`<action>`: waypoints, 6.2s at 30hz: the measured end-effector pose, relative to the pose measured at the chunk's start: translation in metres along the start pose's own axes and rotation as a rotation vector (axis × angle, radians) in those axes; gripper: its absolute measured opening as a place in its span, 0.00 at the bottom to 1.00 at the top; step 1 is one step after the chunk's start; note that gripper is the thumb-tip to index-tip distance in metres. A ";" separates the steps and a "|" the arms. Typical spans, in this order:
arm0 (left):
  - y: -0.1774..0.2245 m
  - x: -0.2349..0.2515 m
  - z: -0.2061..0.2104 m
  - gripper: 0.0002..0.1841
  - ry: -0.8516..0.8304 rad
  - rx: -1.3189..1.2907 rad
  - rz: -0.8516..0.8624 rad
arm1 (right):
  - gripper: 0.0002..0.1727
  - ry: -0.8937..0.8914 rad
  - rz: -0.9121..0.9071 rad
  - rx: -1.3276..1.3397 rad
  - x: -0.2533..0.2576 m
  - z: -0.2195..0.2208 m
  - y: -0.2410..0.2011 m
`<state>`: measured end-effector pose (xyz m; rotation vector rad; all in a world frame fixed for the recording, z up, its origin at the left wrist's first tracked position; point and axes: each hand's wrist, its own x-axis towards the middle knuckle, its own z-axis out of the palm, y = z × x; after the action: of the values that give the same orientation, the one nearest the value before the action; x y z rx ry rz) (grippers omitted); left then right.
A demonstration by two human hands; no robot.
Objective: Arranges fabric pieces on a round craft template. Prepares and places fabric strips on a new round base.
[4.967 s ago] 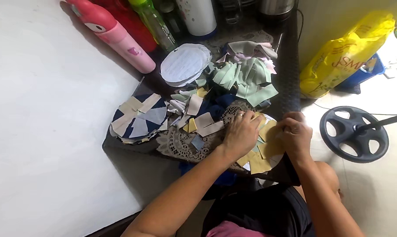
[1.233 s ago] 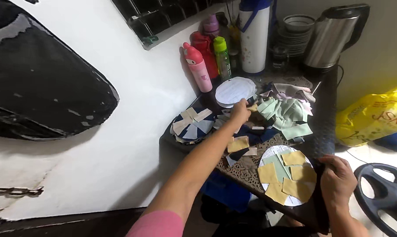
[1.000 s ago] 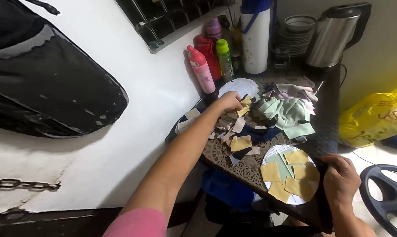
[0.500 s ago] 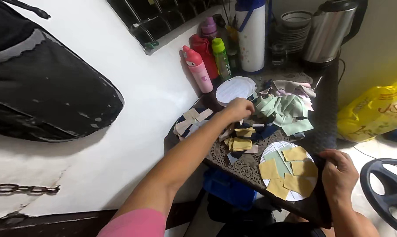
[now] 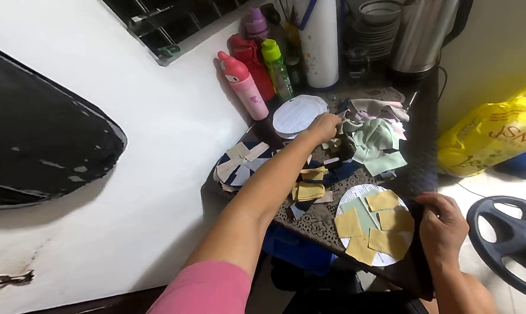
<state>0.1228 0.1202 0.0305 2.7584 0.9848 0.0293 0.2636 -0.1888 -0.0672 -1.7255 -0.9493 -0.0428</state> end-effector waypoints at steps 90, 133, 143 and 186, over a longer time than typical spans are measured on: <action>0.026 -0.142 -0.028 0.08 -0.035 -0.938 -0.272 | 0.14 -0.019 0.009 -0.010 -0.002 -0.001 -0.004; 0.166 -0.305 0.111 0.17 -0.595 -1.826 -0.493 | 0.06 -0.498 0.586 0.581 -0.136 -0.087 -0.083; 0.203 -0.297 0.135 0.07 -0.963 -2.020 -0.574 | 0.09 -0.307 -0.258 -0.126 -0.195 -0.131 -0.056; 0.198 -0.289 0.158 0.07 -0.666 -1.715 -0.397 | 0.07 -0.159 0.714 0.633 -0.218 -0.107 -0.036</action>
<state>0.0363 -0.2410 -0.0681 0.8828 0.6716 -0.0716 0.1387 -0.3978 -0.0996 -1.3813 -0.3417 0.7881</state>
